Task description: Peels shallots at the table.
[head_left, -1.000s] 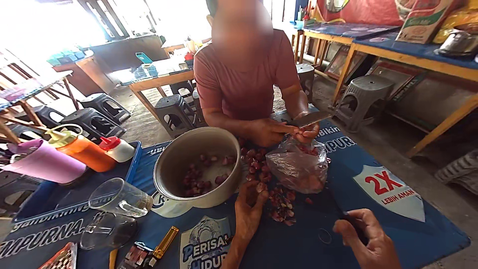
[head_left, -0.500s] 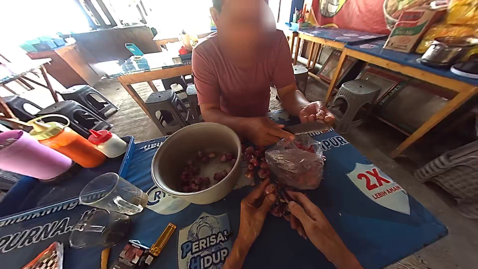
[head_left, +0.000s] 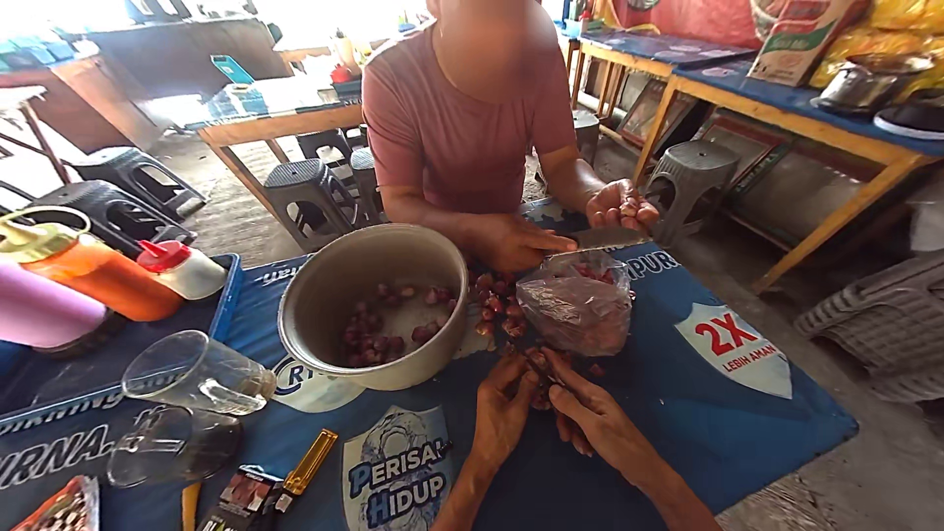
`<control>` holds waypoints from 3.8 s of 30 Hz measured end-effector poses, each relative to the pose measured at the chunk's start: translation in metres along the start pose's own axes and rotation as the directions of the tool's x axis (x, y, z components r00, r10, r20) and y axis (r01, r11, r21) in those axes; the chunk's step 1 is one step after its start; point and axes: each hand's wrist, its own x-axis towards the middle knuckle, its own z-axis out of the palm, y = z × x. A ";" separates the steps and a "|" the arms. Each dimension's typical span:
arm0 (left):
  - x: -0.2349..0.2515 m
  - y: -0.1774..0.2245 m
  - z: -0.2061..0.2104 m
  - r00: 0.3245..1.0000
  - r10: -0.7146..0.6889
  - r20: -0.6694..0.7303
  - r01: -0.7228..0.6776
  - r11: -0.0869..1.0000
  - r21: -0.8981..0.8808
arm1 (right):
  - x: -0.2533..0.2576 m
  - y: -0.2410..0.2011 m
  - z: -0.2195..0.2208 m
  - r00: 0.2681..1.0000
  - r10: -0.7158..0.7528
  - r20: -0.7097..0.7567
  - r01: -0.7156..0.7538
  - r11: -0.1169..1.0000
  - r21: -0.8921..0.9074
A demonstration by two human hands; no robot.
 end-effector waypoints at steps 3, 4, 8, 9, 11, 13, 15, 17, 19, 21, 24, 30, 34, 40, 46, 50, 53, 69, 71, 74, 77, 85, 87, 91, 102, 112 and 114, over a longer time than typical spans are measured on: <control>0.000 -0.001 0.000 1.000 0.002 -0.020 -0.002 1.000 0.007 | 0.001 0.001 0.000 1.000 0.000 -0.014 0.000 1.000 -0.013; -0.001 -0.001 0.001 1.000 0.004 -0.030 -0.004 1.000 0.010 | 0.001 0.001 0.001 1.000 0.003 -0.019 -0.003 1.000 -0.010; -0.002 -0.002 0.003 0.997 0.023 -0.075 -0.020 0.999 0.036 | 0.003 0.002 0.006 0.998 -0.003 -0.057 0.005 1.000 0.019; -0.002 -0.003 0.004 0.996 0.027 -0.082 -0.022 0.998 0.054 | 0.003 0.002 0.007 0.998 0.001 -0.070 0.000 1.000 0.010; -0.003 -0.003 0.005 0.995 0.036 -0.095 -0.029 0.997 0.075 | 0.004 0.000 0.008 0.996 0.024 -0.081 -0.022 1.000 0.022; -0.003 -0.004 0.005 0.993 0.045 -0.105 -0.036 0.996 0.085 | 0.006 -0.001 0.010 0.994 0.046 -0.103 -0.039 0.997 0.073; -0.004 -0.003 0.006 0.991 0.061 -0.120 -0.049 0.993 0.103 | 0.007 0.000 0.011 0.991 0.065 -0.116 -0.050 0.990 0.132; -0.005 -0.003 0.007 0.989 0.074 -0.131 -0.058 0.991 0.122 | 0.007 -0.001 0.011 0.988 0.102 -0.114 -0.079 0.978 0.195; -0.004 -0.004 0.007 0.986 0.092 -0.137 -0.073 0.988 0.137 | 0.008 -0.002 0.012 0.982 0.146 -0.119 -0.111 0.960 0.257; -0.004 -0.005 0.007 0.984 0.109 -0.140 -0.087 0.985 0.152 | 0.008 -0.003 0.012 0.974 0.193 -0.115 -0.148 0.936 0.320; -0.004 -0.005 0.008 0.981 0.131 -0.141 -0.106 0.980 0.171 | 0.009 -0.004 0.013 0.965 0.239 -0.109 -0.181 0.904 0.387; -0.005 -0.006 0.011 0.976 0.161 -0.149 -0.134 0.975 0.176 | 0.012 -0.004 0.020 0.952 0.269 -0.148 -0.180 0.879 0.442; -0.006 -0.006 0.011 0.977 0.166 -0.134 -0.142 0.975 0.173 | 0.015 -0.004 0.022 0.931 0.294 -0.215 -0.175 0.879 0.443; 0.001 0.002 0.004 0.999 0.013 -0.035 -0.016 0.996 -0.088 | 0.016 -0.001 0.000 0.955 0.294 0.027 -0.257 0.780 0.571; 0.004 0.007 0.000 0.984 -0.175 0.012 0.174 0.958 -0.227 | 0.016 0.001 -0.004 0.957 0.268 0.115 -0.274 0.695 0.664; 0.008 0.006 -0.002 0.970 -0.241 0.025 0.238 0.924 -0.300 | 0.015 -0.001 0.002 0.962 0.265 0.066 -0.244 0.726 0.643; 0.009 0.004 -0.005 0.977 -0.205 0.050 0.211 0.937 -0.280 | 0.014 -0.004 0.006 0.967 0.256 0.002 -0.209 0.783 0.586; 0.012 0.012 -0.004 0.947 -0.320 -0.018 0.284 0.865 -0.414 | 0.016 0.001 0.011 0.977 0.197 -0.085 -0.136 0.875 0.465; 0.012 0.012 -0.004 0.944 -0.329 -0.023 0.291 0.863 -0.413 | 0.015 0.002 0.010 0.988 0.142 -0.057 -0.107 0.907 0.408; 0.012 0.014 -0.003 0.944 -0.329 -0.031 0.289 0.870 -0.400 | 0.014 0.002 0.011 0.993 0.110 -0.035 -0.092 0.935 0.342; 0.010 0.016 -0.002 0.953 -0.302 -0.017 0.275 0.888 -0.368 | 0.015 0.005 0.013 0.992 0.092 -0.092 -0.060 0.950 0.305; 0.012 0.009 -0.005 0.971 -0.233 -0.058 0.196 0.908 -0.370 | 0.016 0.001 0.010 0.975 0.142 -0.172 -0.070 0.927 0.368; 0.012 0.007 -0.004 0.980 -0.181 -0.080 0.149 0.940 -0.306 | 0.018 0.001 0.009 0.969 0.154 -0.192 -0.072 0.922 0.380; 0.014 0.004 -0.007 0.971 -0.210 -0.115 0.163 0.931 -0.326 | 0.020 0.001 0.005 0.952 0.163 -0.259 -0.055 0.924 0.379; 0.017 0.006 -0.006 0.945 -0.297 -0.133 0.202 0.856 -0.475 | 0.013 0.001 0.009 0.997 0.071 -0.004 -0.066 0.945 0.320; 0.017 0.004 -0.004 0.949 -0.276 -0.151 0.195 0.893 -0.406 | 0.012 -0.001 0.004 0.993 0.094 0.072 -0.113 0.927 0.357; 0.017 0.004 -0.004 0.950 -0.274 -0.151 0.195 0.897 -0.397 | 0.012 -0.001 0.004 0.991 0.110 0.075 -0.130 0.920 0.371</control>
